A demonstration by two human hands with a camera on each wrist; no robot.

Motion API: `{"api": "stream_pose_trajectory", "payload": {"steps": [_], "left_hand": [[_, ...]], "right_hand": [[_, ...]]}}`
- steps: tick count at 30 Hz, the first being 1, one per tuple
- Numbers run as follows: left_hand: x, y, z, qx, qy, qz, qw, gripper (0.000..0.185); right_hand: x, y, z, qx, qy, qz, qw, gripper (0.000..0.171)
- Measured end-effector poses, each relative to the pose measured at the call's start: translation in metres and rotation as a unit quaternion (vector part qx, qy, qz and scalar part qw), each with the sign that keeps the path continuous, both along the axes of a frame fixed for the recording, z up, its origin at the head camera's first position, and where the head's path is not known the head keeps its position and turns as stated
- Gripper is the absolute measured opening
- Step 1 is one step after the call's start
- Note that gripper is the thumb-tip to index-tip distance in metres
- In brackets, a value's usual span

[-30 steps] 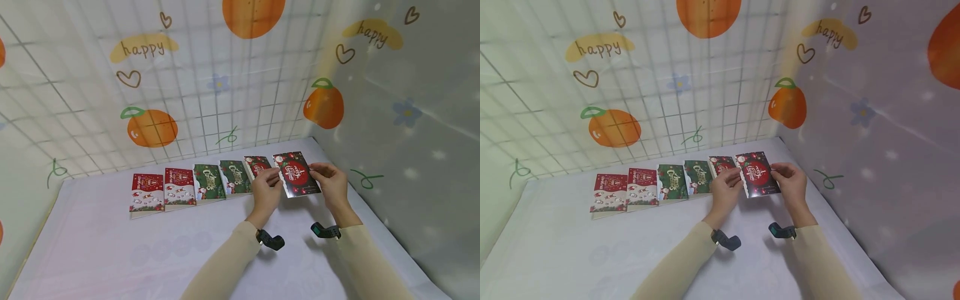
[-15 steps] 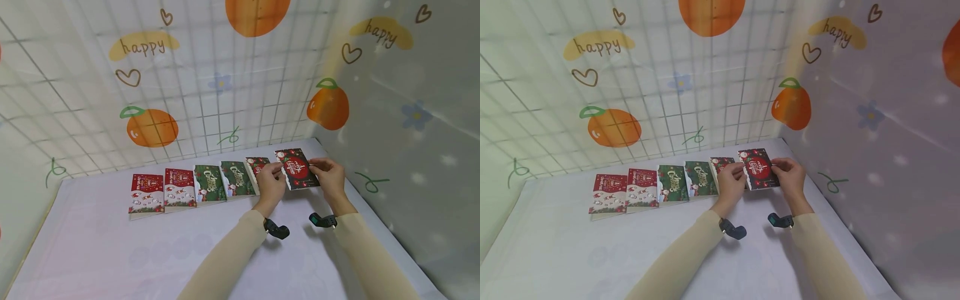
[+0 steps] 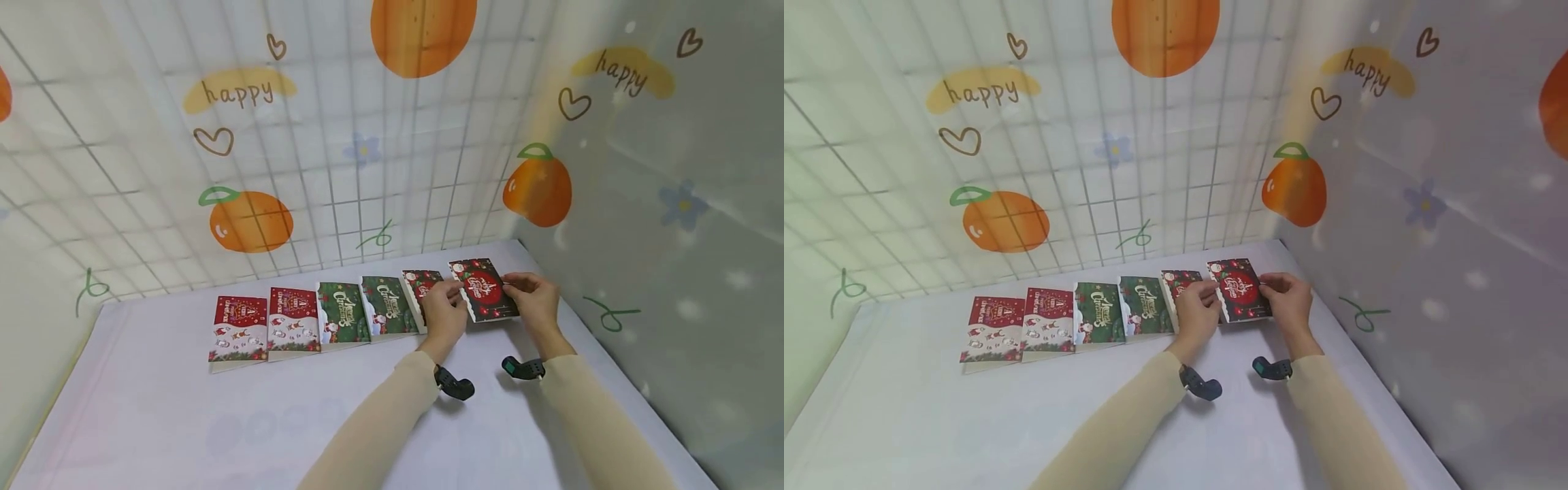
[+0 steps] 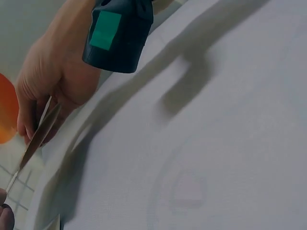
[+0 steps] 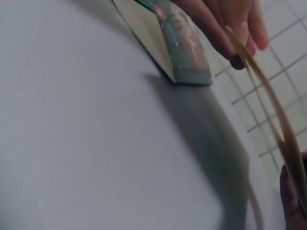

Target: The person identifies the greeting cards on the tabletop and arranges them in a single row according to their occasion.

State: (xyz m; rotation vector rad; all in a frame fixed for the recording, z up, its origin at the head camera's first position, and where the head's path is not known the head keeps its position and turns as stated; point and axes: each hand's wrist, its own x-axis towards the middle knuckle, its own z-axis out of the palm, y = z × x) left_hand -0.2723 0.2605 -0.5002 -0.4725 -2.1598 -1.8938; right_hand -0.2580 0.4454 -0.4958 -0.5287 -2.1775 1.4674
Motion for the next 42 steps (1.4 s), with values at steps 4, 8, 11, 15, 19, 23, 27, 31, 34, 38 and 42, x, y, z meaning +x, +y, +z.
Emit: {"api": "stream_pose_trajectory", "payload": {"steps": [4,8,11,15,19,23,27,31,34,38,42], "left_hand": [[-0.003,0.001,-0.004,-0.014,-0.022,-0.005,0.9997,0.033],[-0.004,0.003,-0.008,-0.036,-0.055,-0.006,0.9978,0.034],[-0.007,0.004,-0.009,-0.056,-0.066,-0.006,0.9962,0.034],[-0.009,0.007,-0.010,-0.083,-0.058,0.000,0.9949,0.036],[-0.009,0.008,-0.008,-0.097,-0.049,0.010,0.9940,0.036],[-0.006,0.010,-0.006,-0.105,-0.054,0.016,0.9929,0.035],[-0.004,0.011,-0.005,-0.119,-0.057,0.022,0.9911,0.032],[-0.002,0.012,-0.004,-0.133,-0.052,0.023,0.9895,0.030],[-0.002,0.013,-0.004,-0.137,-0.042,0.017,0.9895,0.030],[-0.002,0.015,-0.002,-0.145,-0.043,0.010,0.9885,0.030],[-0.002,0.015,0.000,-0.159,-0.056,0.010,0.9857,0.031]], "right_hand": [[-0.006,0.000,-0.008,0.022,-0.023,-0.001,1.000,0.025],[-0.008,-0.002,-0.013,0.047,-0.037,0.003,0.998,0.024],[-0.012,-0.002,-0.014,0.048,-0.037,0.006,0.998,0.025],[-0.016,-0.002,-0.013,0.047,-0.042,0.008,0.998,0.025],[-0.018,-0.003,-0.012,0.048,-0.053,0.012,0.997,0.026],[-0.020,-0.003,-0.013,0.053,-0.059,0.013,0.997,0.026],[-0.021,-0.004,-0.017,0.065,-0.068,0.012,0.995,0.026],[-0.020,-0.004,-0.020,0.069,-0.071,0.011,0.995,0.027],[-0.020,-0.004,-0.020,0.071,-0.069,0.011,0.995,0.027],[-0.020,-0.004,-0.021,0.077,-0.067,0.009,0.995,0.027],[-0.020,-0.005,-0.021,0.088,-0.060,0.003,0.994,0.026]]}}
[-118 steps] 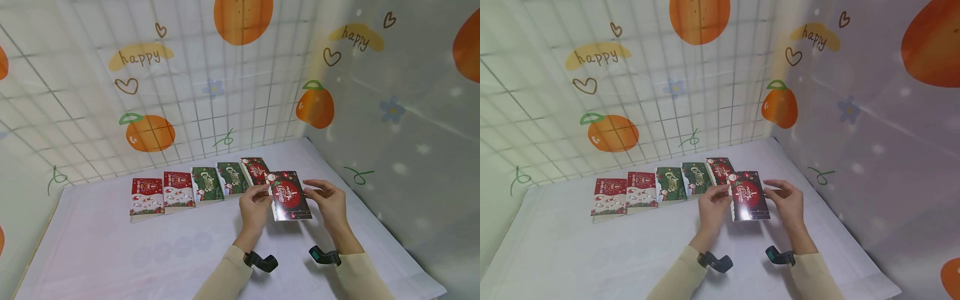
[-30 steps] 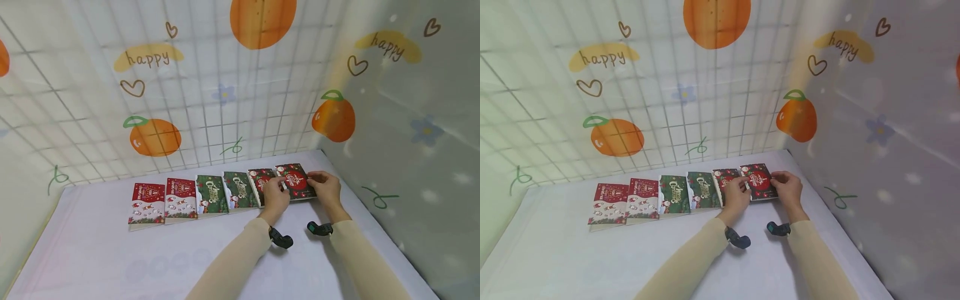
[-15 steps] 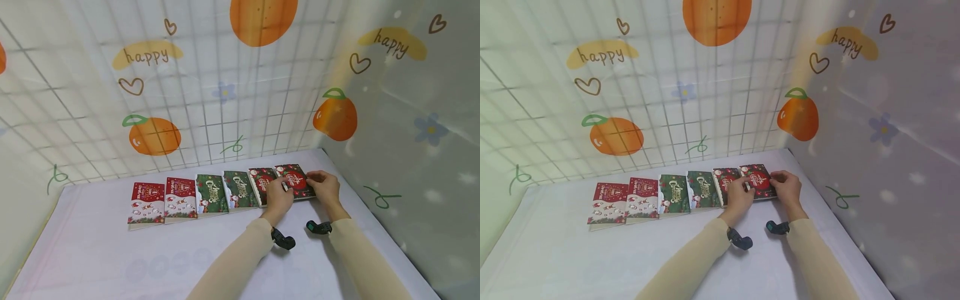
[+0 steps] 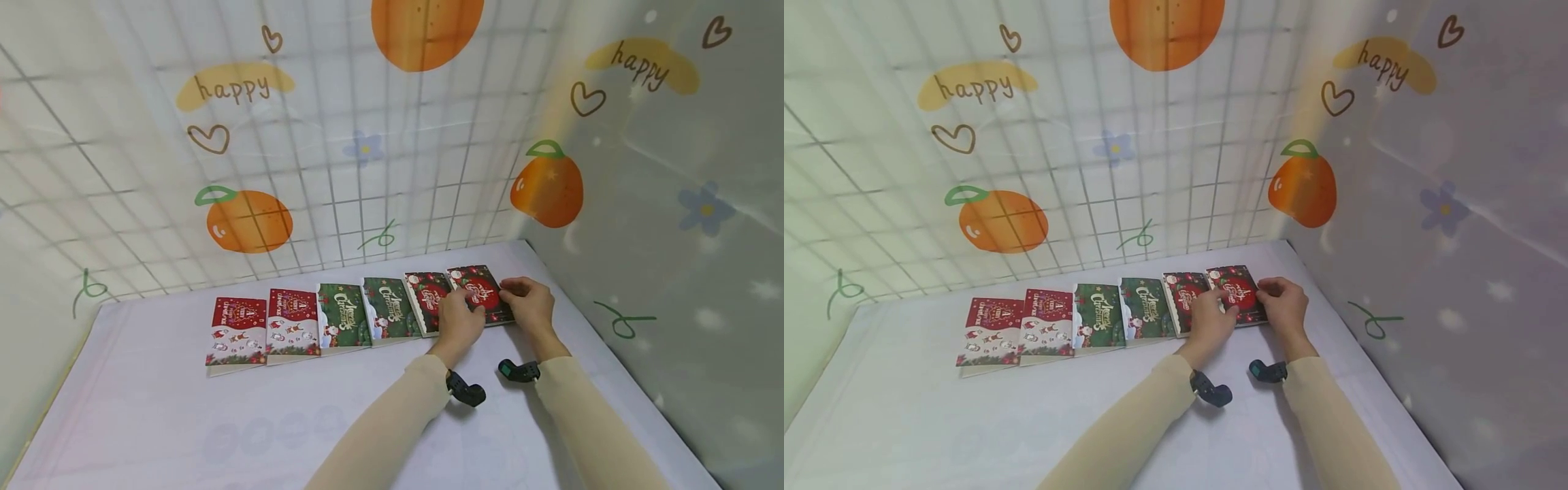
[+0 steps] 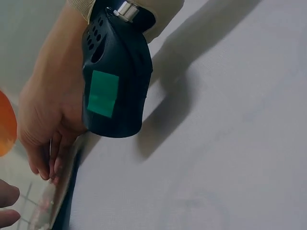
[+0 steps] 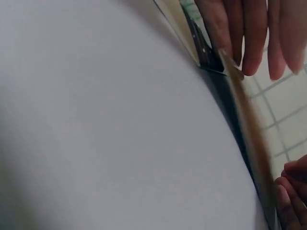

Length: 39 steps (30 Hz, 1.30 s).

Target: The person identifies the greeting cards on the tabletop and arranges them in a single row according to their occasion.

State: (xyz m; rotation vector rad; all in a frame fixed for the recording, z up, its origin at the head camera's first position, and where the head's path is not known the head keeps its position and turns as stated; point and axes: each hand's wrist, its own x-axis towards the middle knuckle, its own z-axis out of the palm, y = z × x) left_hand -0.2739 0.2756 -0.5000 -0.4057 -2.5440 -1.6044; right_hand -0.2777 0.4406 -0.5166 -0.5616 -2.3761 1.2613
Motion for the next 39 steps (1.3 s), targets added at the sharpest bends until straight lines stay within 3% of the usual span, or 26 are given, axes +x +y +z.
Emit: {"api": "stream_pose_trajectory", "payload": {"steps": [16,34,39], "left_hand": [[0.002,0.001,0.009,-0.004,-0.015,0.006,0.9999,0.033],[-0.005,-0.005,0.012,-0.001,0.004,-0.016,0.9999,0.032],[-0.003,-0.010,0.014,0.017,0.008,-0.015,0.9997,0.032]], "right_hand": [[-0.002,-0.004,0.008,-0.001,-0.002,0.000,1.000,0.027],[0.000,-0.005,0.006,0.011,-0.008,0.015,1.000,0.029],[0.005,-0.006,0.005,0.010,0.005,-0.003,1.000,0.028]]}}
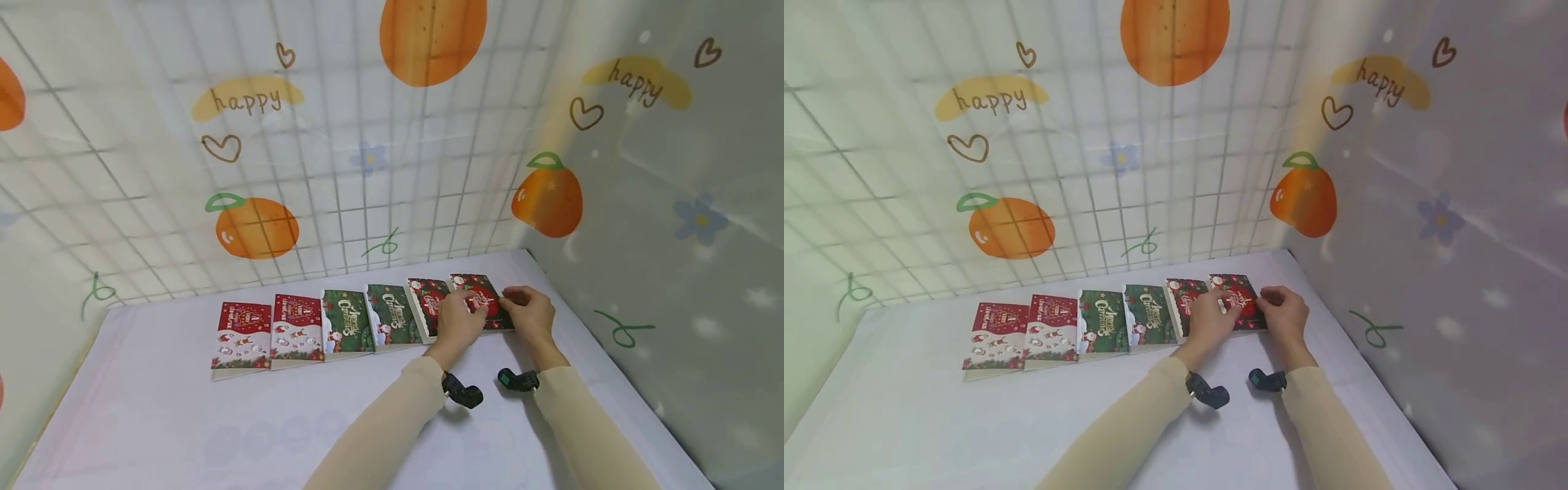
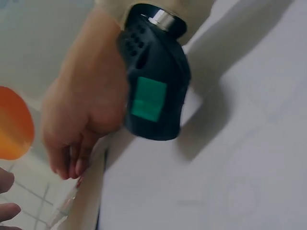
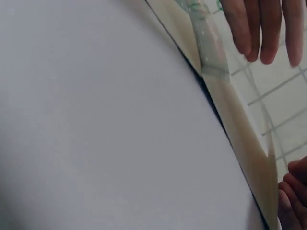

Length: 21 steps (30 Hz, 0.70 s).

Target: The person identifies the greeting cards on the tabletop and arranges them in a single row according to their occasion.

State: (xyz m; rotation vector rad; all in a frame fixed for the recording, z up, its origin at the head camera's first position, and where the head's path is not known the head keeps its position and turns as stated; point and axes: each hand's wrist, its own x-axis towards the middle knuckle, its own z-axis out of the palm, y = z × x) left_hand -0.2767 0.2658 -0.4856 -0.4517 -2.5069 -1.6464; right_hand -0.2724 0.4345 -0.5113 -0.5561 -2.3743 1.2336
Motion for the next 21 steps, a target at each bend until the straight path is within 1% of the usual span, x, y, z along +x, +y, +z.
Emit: {"api": "stream_pose_trajectory", "payload": {"steps": [3,6,11,14,16,19,21], "left_hand": [[-0.004,-0.005,0.002,0.023,0.017,0.001,0.9996,0.030],[-0.008,-0.016,0.007,0.055,0.020,-0.002,0.9983,0.028],[-0.011,-0.041,0.022,0.107,0.008,0.001,0.9943,0.029],[-0.011,-0.057,0.028,0.138,-0.004,-0.013,0.9903,0.032],[-0.012,-0.068,0.030,0.153,-0.015,-0.027,0.9877,0.035],[-0.014,-0.084,0.033,0.153,-0.023,-0.032,0.9874,0.037],[-0.016,-0.095,0.036,0.147,-0.022,-0.028,0.9885,0.039]], "right_hand": [[0.000,0.000,0.001,-0.009,0.014,-0.013,1.000,0.027],[-0.002,-0.003,0.004,-0.023,0.031,-0.016,0.999,0.025],[-0.004,-0.015,0.014,-0.074,0.061,-0.013,0.995,0.026],[-0.001,-0.025,0.021,-0.099,0.076,-0.010,0.992,0.028],[0.001,-0.033,0.028,-0.113,0.082,0.000,0.990,0.029],[0.004,-0.044,0.038,-0.126,0.083,0.016,0.988,0.030],[0.006,-0.051,0.045,-0.137,0.090,0.035,0.986,0.032]]}}
